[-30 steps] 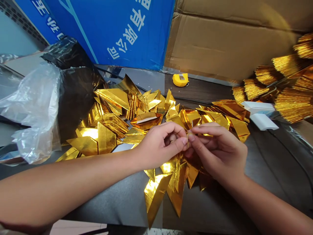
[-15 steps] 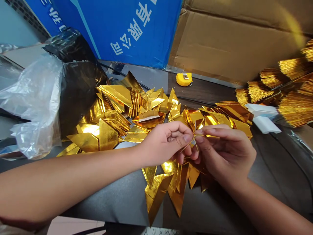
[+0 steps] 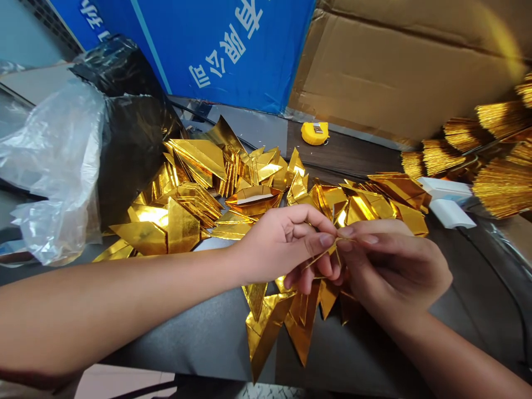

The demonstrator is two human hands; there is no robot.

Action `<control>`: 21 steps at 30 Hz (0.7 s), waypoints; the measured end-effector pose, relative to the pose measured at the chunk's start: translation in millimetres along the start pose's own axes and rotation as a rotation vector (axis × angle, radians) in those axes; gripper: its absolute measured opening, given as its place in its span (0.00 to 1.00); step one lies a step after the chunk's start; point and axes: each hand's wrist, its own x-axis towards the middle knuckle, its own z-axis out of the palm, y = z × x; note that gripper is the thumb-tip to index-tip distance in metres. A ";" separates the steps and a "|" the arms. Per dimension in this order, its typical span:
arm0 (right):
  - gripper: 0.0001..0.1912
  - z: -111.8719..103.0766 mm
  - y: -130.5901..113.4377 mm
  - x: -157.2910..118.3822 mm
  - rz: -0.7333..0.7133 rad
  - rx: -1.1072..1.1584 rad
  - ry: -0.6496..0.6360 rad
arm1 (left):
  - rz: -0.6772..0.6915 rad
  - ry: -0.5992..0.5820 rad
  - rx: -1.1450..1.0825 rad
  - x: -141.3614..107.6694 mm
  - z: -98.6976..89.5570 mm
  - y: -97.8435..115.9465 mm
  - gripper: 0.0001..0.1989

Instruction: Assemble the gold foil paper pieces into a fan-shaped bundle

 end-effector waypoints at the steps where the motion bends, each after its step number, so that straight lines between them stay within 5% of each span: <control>1: 0.18 0.7 -0.7 0.2 0.010 0.013 0.005 | 0.008 -0.001 -0.002 -0.4 0.0 0.0 0.21; 10: 0.10 2.0 -4.4 2.1 0.068 0.085 0.014 | 0.058 0.022 0.069 -3.4 1.8 0.5 0.25; 17: 0.10 -0.2 -6.1 0.3 0.105 0.104 0.020 | 0.149 0.050 0.108 -6.9 2.8 -2.1 0.11; 21: 0.13 -0.5 -4.7 -3.7 0.223 0.294 -0.016 | 0.185 0.057 0.142 -8.1 2.7 -2.3 0.05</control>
